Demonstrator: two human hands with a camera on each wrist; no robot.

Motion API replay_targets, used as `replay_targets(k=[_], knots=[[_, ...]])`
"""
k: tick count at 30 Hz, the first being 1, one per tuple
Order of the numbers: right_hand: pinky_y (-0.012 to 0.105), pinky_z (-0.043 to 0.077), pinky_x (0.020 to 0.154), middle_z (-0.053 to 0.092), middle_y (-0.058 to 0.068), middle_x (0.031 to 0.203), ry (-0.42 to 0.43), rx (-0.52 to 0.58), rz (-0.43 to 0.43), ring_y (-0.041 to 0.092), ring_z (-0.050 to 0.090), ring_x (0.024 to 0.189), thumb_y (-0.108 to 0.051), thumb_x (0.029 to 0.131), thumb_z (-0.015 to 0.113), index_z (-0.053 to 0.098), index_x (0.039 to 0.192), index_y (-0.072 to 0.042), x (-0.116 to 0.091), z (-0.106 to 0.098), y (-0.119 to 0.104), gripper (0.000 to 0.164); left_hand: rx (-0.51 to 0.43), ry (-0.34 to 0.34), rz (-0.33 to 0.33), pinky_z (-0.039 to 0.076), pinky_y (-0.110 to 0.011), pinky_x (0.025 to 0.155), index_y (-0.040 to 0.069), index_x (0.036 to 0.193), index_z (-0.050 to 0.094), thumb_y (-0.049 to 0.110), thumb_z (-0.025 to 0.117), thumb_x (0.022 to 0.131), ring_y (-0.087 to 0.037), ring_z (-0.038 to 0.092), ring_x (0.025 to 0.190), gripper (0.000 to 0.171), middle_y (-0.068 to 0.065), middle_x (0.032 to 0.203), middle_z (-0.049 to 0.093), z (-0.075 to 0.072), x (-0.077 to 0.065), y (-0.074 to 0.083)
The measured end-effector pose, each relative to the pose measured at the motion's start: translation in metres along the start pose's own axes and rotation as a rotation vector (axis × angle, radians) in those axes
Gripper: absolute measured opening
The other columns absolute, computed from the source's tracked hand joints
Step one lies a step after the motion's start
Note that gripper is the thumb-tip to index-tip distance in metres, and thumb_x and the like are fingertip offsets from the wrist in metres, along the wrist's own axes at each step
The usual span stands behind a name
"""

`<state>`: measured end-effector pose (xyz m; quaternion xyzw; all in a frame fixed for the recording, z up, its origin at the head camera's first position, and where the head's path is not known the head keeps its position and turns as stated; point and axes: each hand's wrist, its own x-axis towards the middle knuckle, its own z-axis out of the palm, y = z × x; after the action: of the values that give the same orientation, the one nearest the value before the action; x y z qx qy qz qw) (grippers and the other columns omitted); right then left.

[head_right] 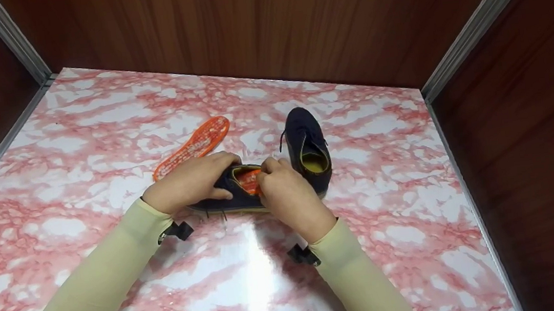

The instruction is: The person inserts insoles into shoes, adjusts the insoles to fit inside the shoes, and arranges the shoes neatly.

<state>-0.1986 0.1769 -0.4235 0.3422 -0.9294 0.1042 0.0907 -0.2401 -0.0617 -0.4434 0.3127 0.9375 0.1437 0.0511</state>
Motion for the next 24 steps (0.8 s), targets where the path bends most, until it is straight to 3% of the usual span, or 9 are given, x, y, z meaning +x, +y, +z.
replay_targets(k=[6, 10, 24], knots=[[0.046, 0.061, 0.098, 0.069, 0.013, 0.120, -0.016, 0.006, -0.012, 0.035, 0.065, 0.106, -0.006, 0.086, 0.092, 0.083, 0.101, -0.007, -0.001, 0.002, 0.000, 0.018, 0.004, -0.013, -0.008, 0.061, -0.049, 0.102, 0.015, 0.153, 0.053, 0.045, 0.085, 0.095, -0.028, 0.072, 0.122, 0.073, -0.006, 0.146, 0.066, 0.000, 0.000, 0.001], [0.044, 0.059, 0.098, 0.068, 0.010, 0.115, -0.025, 0.007, -0.067, 0.031, 0.065, 0.108, -0.010, 0.086, 0.093, 0.082, 0.100, -0.009, -0.001, 0.005, -0.002, 0.018, 0.009, 0.004, 0.006, 0.061, -0.049, 0.100, 0.014, 0.150, 0.054, 0.043, 0.087, 0.094, -0.028, 0.073, 0.118, 0.071, -0.006, 0.142, 0.068, 0.000, 0.000, 0.001], [0.050, 0.064, 0.089, 0.077, 0.011, 0.106, -0.014, -0.183, -0.106, 0.034, 0.076, 0.103, -0.027, 0.085, 0.095, 0.077, 0.105, -0.006, 0.003, 0.033, -0.007, 0.034, 0.010, 0.011, 0.003, 0.061, -0.049, 0.100, 0.014, 0.149, 0.055, 0.042, 0.087, 0.094, -0.029, 0.074, 0.117, 0.070, -0.006, 0.139, 0.068, 0.000, -0.001, 0.000]])
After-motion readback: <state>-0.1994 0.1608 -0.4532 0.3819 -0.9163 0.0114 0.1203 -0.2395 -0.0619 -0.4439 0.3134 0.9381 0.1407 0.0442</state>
